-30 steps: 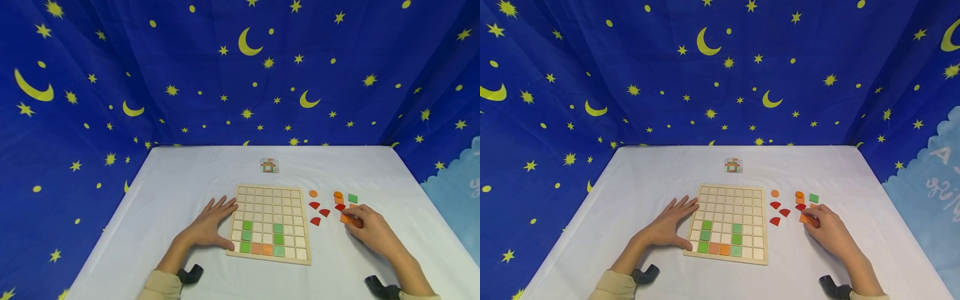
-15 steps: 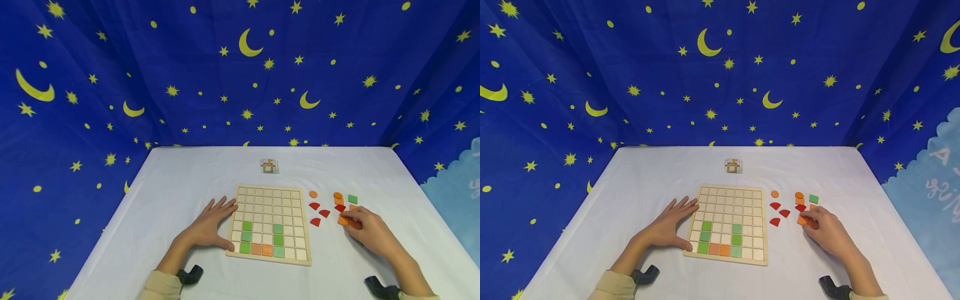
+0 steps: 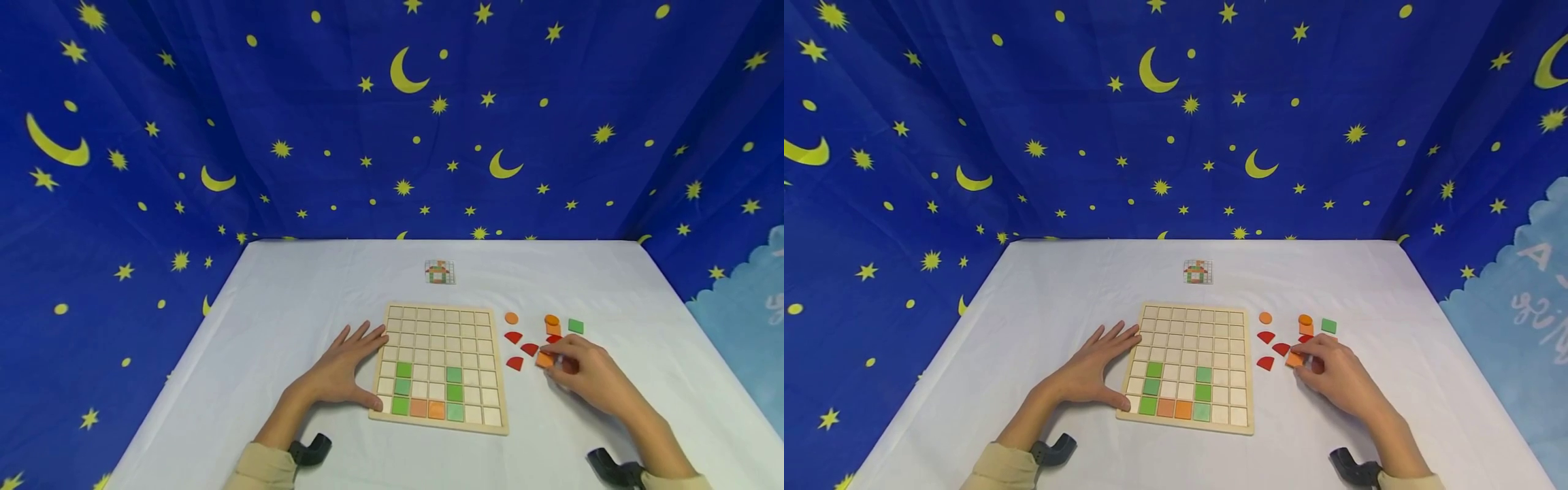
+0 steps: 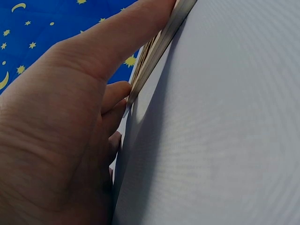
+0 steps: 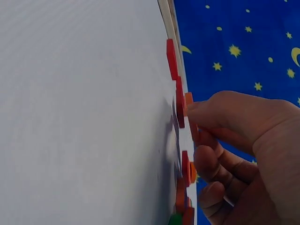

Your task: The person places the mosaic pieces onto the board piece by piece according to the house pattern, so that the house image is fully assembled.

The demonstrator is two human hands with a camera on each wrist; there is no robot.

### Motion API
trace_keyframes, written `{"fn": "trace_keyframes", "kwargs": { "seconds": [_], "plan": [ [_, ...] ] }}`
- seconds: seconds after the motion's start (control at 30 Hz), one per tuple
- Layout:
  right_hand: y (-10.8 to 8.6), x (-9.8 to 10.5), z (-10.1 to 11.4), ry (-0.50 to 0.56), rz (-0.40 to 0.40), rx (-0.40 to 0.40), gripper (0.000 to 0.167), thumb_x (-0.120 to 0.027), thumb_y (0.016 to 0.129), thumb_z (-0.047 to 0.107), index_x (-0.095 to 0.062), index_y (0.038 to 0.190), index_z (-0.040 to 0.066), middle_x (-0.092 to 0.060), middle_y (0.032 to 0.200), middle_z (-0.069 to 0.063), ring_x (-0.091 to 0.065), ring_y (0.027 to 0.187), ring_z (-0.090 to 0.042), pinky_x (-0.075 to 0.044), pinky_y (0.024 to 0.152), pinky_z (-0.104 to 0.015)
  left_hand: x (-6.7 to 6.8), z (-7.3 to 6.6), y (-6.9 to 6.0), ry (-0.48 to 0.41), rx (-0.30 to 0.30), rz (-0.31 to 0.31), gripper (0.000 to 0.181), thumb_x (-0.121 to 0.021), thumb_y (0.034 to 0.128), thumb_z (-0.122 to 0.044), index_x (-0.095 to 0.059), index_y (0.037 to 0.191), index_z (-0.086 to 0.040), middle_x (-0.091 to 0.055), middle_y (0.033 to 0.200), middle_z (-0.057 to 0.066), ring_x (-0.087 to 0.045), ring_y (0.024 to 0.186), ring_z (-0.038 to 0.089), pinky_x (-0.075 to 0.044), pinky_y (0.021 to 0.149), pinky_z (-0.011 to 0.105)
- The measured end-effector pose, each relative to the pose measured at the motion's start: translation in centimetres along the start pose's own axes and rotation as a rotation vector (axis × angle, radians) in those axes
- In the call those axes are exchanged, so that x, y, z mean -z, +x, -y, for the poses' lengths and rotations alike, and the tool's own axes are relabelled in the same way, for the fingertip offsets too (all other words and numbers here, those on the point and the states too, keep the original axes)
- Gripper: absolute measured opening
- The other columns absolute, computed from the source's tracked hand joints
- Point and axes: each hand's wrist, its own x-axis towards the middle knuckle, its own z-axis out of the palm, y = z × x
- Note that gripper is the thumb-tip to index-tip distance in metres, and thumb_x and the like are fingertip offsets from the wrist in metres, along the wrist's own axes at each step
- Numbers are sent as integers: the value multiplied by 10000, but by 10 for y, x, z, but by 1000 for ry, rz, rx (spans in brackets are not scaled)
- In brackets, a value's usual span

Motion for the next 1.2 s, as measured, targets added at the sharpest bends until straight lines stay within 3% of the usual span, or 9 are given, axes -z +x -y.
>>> {"fn": "trace_keyframes", "kwargs": {
  "seconds": [0.33,0.63,0.9,1.2],
  "plan": [
    [7,-9,9,66,6,86,316,-779,795,141,-727,1098,215,-554,928,47,-490,715,-97,-411,559,-224,-1,1,1,11,-1,0,1221,-689,561,-806,-289,1527,-175,-164,1595,-29,-68,1454,250,3,1153,496],
    [16,-19,27,89,31,144,274,-764,809,138,-727,1073,202,-562,906,90,-509,740,-99,-411,575,-218,1,-1,0,-6,1,3,1220,-705,562,-791,-292,1525,-166,-164,1595,-22,-71,1453,258,1,1152,501],
    [24,-28,45,114,77,172,269,-769,818,175,-728,1083,198,-572,987,103,-533,755,-87,-458,596,-209,0,-1,0,-9,-14,-8,1211,-712,568,-781,-302,1520,-154,-175,1593,-1,-84,1451,279,-6,1150,515],
    [32,-35,55,124,86,229,258,-748,820,166,-732,1076,194,-567,925,110,-519,726,-87,-432,566,-205,-1,0,0,-8,-5,-10,1215,-708,564,-787,-302,1521,-159,-170,1594,-16,-79,1452,270,3,1151,503]
  ]
}}
